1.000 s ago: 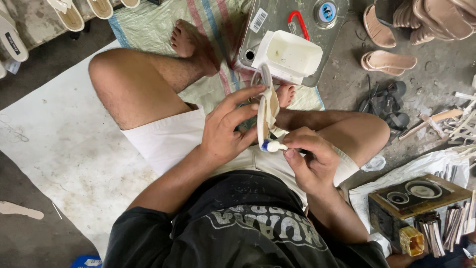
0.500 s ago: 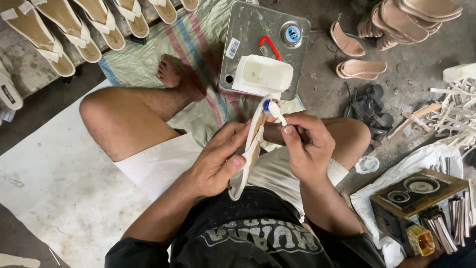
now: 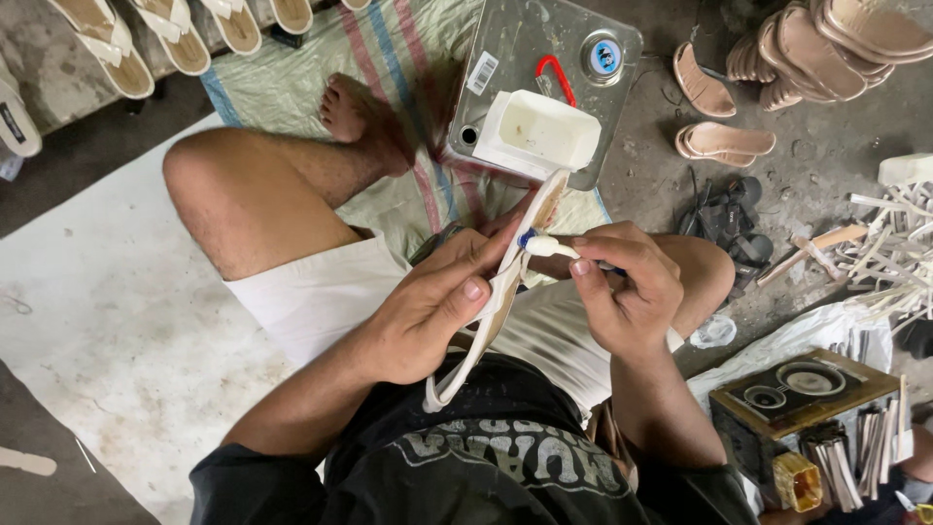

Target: The person sits on the floor and paints the straps of white sandals using a small brush. They repeatedly dip the brush into a container of white paint and apply it to the straps of multiple sandals, placing each finished sandal on a nearby rack.

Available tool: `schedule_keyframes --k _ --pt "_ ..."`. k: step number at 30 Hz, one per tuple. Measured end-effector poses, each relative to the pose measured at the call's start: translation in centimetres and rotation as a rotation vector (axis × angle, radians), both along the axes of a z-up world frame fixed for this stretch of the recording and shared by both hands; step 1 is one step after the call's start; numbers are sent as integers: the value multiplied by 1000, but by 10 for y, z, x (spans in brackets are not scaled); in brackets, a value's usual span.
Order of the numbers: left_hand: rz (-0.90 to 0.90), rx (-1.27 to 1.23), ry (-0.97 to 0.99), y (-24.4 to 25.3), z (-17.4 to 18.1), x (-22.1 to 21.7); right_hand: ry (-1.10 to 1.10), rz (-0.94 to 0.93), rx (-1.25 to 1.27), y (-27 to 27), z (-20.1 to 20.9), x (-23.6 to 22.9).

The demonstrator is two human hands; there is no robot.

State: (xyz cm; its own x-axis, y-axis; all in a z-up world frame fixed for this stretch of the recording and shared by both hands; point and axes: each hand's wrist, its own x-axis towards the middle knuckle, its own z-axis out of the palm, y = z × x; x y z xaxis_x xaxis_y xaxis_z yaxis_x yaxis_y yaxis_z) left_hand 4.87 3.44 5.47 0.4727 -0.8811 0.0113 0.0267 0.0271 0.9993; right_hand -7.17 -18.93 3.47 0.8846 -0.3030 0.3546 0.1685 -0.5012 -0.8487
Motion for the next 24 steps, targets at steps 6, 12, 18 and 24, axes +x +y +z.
schedule_keyframes --k 6,12,18,24 --pt "-53 -124 -12 4 7 6 -10 56 -247 -13 17 7" --pt "-103 -54 54 6 3 5 -85 140 -277 -20 17 12" --pt "-63 -83 67 2 -4 2 -118 147 -348 -19 6 9" --pt "-53 -77 70 -1 -5 2 -122 229 -127 -14 -7 -3"
